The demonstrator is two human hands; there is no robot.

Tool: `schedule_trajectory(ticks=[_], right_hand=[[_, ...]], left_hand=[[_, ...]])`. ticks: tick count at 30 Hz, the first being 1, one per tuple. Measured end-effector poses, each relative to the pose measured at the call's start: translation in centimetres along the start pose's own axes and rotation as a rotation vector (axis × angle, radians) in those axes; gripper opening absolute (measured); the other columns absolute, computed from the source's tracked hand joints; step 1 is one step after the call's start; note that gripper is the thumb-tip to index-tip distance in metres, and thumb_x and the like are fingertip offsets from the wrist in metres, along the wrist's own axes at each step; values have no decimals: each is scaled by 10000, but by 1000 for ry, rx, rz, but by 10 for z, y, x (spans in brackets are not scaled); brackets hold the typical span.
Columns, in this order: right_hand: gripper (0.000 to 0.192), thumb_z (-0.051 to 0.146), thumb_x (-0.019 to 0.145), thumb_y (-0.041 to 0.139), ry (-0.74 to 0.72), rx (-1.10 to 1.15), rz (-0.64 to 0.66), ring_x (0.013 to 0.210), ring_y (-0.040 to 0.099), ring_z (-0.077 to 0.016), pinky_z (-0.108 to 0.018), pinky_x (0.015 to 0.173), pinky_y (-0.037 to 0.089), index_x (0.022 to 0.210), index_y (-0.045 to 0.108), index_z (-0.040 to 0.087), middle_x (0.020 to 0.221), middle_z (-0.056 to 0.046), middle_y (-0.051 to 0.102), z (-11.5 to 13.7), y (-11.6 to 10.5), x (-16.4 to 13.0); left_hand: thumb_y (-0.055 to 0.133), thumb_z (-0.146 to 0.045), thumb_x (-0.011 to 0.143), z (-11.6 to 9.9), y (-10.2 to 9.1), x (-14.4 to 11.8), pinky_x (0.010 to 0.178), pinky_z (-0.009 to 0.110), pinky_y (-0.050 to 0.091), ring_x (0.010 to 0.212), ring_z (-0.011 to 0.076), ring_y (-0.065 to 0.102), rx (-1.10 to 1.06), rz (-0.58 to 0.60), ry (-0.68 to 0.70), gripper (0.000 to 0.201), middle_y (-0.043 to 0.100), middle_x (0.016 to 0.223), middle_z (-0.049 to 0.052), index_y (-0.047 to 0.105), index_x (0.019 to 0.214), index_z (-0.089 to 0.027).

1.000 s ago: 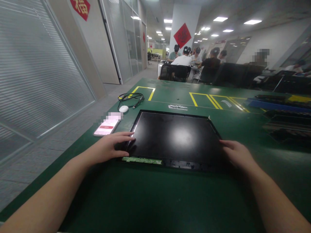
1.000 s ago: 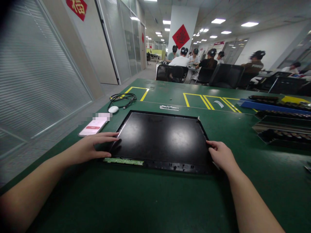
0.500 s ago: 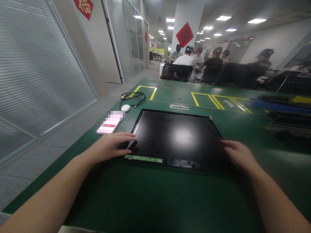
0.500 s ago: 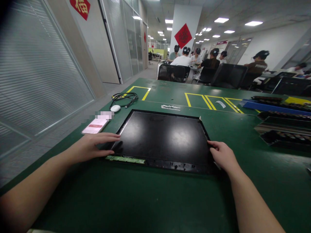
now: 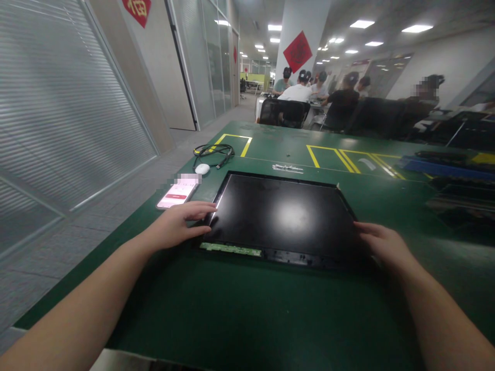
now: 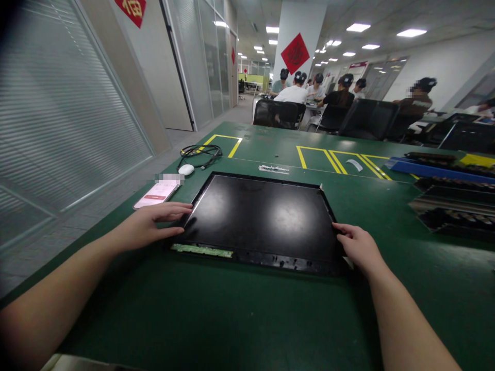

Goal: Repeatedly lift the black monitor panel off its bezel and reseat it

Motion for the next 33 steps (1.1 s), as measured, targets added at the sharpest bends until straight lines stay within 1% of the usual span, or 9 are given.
schedule_trajectory(ticks=[3,6,9,14,19,25,27,31,33], right_hand=[[413,149,662,627,70,150,-2,676,679,-207,-300,549,527,1047,769,195,934,-102,765,-4,2,-1],[414,130,640,634,128,230,9,655,677,-208,-293,505,522,1022,774,202,933,-103,767,-7,4,-2],[385,125,646,633,138,245,2,641,672,-200,-284,502,521,991,781,207,891,-96,767,-5,2,-3],[371,127,658,635,144,199,-14,740,690,-214,-303,610,546,993,782,190,940,-106,765,-3,-1,-3],[435,152,669,625,177,196,37,741,695,-236,-330,613,547,1082,758,180,996,-127,759,-4,1,-5],[434,177,676,605,104,93,28,610,662,-226,-331,533,516,1083,756,180,824,-118,756,5,1,-6],[428,186,679,593,57,-29,-1,622,664,-230,-345,561,521,1073,761,177,812,-109,755,9,-1,-6],[393,223,681,590,-15,-154,-35,723,687,-248,-356,632,530,1024,779,186,874,-98,762,16,-6,-5],[382,243,682,596,-17,-134,-35,743,693,-247,-345,636,530,1011,784,194,891,-96,764,15,-8,-6]], left_hand=[[769,-564,698,10,1,0,976,486,548,1161,329,664,-238,-46,-144,560,675,1328,93,720,1158,-249],[839,-508,624,15,7,-2,927,497,574,1105,344,696,-404,-8,-283,641,746,1203,101,693,1188,-242],[862,-416,600,14,9,-2,930,495,571,1127,344,683,-466,7,-329,633,774,1141,81,685,1186,-250],[846,-342,605,16,9,-2,918,472,581,1154,339,669,-451,-4,-337,592,752,1197,75,683,1168,-256],[835,-336,614,15,9,-2,906,469,588,1167,343,660,-430,-4,-318,584,713,1276,83,680,1170,-251],[817,-399,619,12,7,-3,936,468,571,1175,344,656,-372,-40,-302,562,648,1373,96,687,1138,-230],[796,-421,641,16,7,-3,938,460,570,1158,335,669,-383,-51,-299,558,681,1325,104,675,1148,-220],[741,-464,688,27,7,-3,912,486,572,1055,339,719,-331,-90,-317,602,792,1029,124,637,1200,-164],[702,-469,713,27,4,-2,934,492,555,1046,335,719,-221,-136,-278,590,779,1053,142,639,1200,-142]])
Point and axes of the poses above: each hand's wrist, its own x-axis towards the middle knuckle, its own y-axis out of the palm, z = x × y, the point moved 8 cm from there along x, towards the middle knuckle
